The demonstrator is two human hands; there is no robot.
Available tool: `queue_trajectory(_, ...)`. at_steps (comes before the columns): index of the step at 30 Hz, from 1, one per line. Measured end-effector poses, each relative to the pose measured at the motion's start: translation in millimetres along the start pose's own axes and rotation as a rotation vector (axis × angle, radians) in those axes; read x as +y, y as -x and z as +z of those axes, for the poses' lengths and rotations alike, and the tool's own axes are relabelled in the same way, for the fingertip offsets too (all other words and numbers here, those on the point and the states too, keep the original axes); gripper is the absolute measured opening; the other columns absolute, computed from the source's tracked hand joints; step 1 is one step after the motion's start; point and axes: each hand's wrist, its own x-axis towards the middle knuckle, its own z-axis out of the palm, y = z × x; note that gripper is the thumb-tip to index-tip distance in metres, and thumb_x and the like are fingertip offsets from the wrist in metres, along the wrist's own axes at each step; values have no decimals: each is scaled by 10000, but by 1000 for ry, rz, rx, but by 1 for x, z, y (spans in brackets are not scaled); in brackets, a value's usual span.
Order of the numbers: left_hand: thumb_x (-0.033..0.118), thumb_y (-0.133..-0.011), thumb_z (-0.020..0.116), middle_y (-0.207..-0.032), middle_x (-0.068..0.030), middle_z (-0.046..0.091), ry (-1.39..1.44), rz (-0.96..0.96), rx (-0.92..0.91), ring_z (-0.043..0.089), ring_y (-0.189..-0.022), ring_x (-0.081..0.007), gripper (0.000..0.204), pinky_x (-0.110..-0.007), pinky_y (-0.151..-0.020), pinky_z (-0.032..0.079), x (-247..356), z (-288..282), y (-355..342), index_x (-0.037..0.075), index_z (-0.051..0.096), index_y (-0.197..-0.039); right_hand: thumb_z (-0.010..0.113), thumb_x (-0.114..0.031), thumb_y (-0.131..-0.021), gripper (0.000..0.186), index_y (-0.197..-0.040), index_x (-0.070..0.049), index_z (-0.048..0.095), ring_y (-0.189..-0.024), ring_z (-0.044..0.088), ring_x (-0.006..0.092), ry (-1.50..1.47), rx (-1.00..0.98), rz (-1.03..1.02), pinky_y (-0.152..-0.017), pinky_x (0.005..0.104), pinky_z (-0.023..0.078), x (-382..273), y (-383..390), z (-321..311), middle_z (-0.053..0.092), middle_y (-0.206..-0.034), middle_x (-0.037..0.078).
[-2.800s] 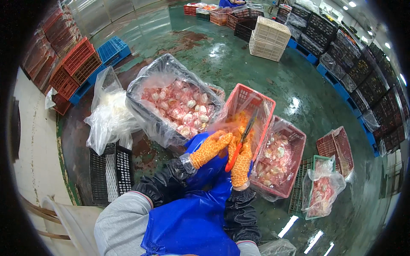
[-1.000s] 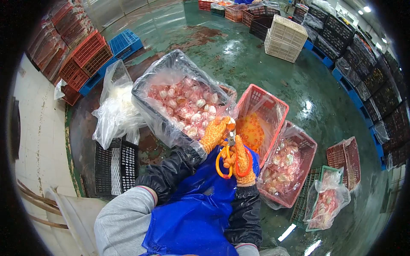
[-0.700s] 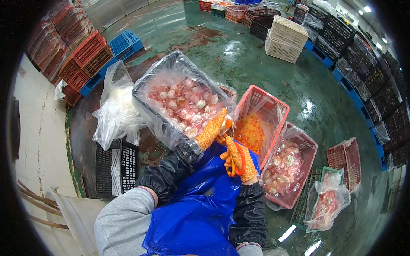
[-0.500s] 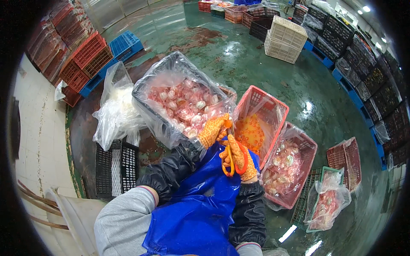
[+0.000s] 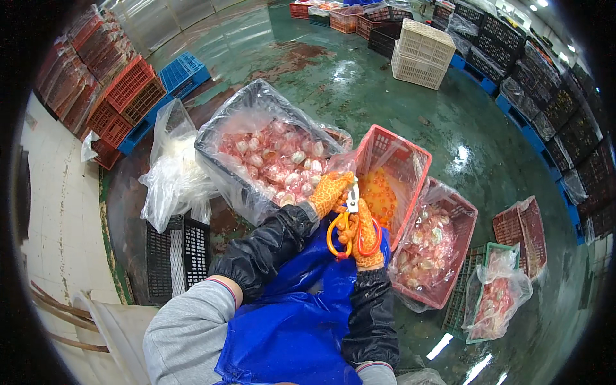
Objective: The person uses orange-handled shears to cut pieces of raw meat from a large plastic bag into smaller portions, dropping them into a red crate. The person is wearing a blue apron and orange gloves while working in a warehouse environment.
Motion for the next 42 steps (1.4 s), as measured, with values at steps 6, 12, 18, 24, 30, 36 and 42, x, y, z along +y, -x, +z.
queue_trajectory(6,351,-849,528,-531,-17,456,-338,590,-359,466,-444,-137,243,-298,-365,397,-12,38,-16,126,542,-759,407,-358,-923,368,-951,-12,530,-531,508,172,171,111,-297,-477,293,441,14,30,-9,566,-715,99)
queue_trajectory(12,352,-815,591,-1004,-148,534,-235,318,-298,533,-881,-203,465,-352,-690,466,-19,39,4,7,473,-1104,443,-176,-899,351,-1199,6,442,-975,551,282,428,366,-935,-861,375,477,13,37,-70,536,-1084,189)
queue_trajectory(18,384,-704,654,-1073,-253,515,-896,674,475,495,-1018,-391,606,-411,-909,374,9,-72,-14,19,464,-1149,461,-146,-892,371,-1233,-17,394,-853,573,244,5,440,-797,-796,353,504,14,33,-61,545,-999,163)
queue_trajectory(24,370,-710,618,-1083,-259,529,-1257,437,901,491,-1053,-393,606,-430,-894,390,18,-212,-76,-13,439,-1144,456,-188,-896,247,-988,22,547,-774,563,173,360,407,-762,-714,268,490,20,32,-51,555,-898,101)
queue_trajectory(30,279,-768,563,-1062,-230,571,-1433,98,580,559,-969,-369,408,-416,-831,450,21,-201,-70,41,527,-1098,513,-153,-875,515,-1310,-18,273,-740,586,180,327,456,-787,-677,276,519,24,38,-55,566,-924,114)
queue_trajectory(36,293,-817,497,-946,-165,619,-1545,303,176,581,-911,-313,280,-400,-790,452,18,-212,-75,73,638,-917,507,-141,-879,501,-1308,-24,277,-717,591,170,341,463,-798,-645,255,524,25,25,-67,578,-888,111)
queue_trajectory(42,263,-799,509,-771,-159,602,-1567,671,525,563,-790,-329,244,-430,-714,433,48,-190,-30,57,637,-777,493,-162,-891,316,-1159,-5,432,-705,591,169,325,503,-733,-623,252,520,26,20,-80,581,-888,97)
